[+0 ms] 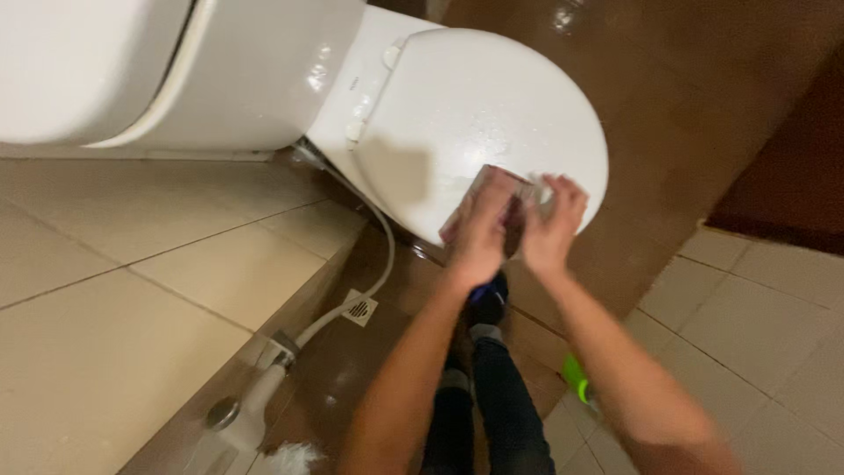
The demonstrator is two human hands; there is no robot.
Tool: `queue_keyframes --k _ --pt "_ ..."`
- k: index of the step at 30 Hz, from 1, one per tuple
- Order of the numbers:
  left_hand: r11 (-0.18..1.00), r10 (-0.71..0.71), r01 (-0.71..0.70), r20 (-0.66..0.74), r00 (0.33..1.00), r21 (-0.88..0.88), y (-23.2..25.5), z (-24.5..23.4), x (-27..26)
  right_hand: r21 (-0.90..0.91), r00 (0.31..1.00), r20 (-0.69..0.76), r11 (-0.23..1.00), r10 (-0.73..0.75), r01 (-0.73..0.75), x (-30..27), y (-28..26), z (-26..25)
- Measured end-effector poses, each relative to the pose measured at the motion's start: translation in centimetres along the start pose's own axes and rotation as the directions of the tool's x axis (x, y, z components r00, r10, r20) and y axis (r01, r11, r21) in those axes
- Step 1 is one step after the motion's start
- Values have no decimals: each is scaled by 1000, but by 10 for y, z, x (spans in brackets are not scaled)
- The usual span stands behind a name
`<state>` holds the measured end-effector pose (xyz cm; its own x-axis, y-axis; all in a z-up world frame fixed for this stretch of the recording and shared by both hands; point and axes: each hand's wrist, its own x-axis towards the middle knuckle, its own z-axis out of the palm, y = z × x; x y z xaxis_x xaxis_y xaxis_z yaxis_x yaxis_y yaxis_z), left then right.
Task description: The person cleans a toilet by hand with a cloth, spraying liquid from a bottle onto the lid and tank surfaces, and then wiping down the toilet lid, seat, and exterior tank area.
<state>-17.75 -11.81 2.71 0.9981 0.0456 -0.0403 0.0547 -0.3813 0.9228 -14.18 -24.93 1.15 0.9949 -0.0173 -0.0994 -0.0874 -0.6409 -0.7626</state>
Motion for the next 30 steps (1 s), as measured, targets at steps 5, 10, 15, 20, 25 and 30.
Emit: queue_keyframes --k 5,10,15,20,25,30 --pt "897 -100 179 -209 973 404 -43 -42 38 -224 999 50 974 -14 25 -16 -48 49" --pt "768 -149 222 -169 974 601 -49 -79 57 -551 950 312 813 -8 187 -36 -54 42" --pt "687 -127 246 -221 967 684 -49 -73 65 -671 966 213 741 149 34 -21 12 -14" --pt "619 -133 242 -204 970 747 -52 -70 64 -443 966 -63 860 251 -252 52 15 -44" --pt "569 -219 274 -179 959 775 -67 -70 75 -360 825 -20 766 565 -533 138 -10 -47" --pt "598 -309 326 -164 937 733 -60 -69 77 -514 871 68 765 487 -388 205 -41 -18"
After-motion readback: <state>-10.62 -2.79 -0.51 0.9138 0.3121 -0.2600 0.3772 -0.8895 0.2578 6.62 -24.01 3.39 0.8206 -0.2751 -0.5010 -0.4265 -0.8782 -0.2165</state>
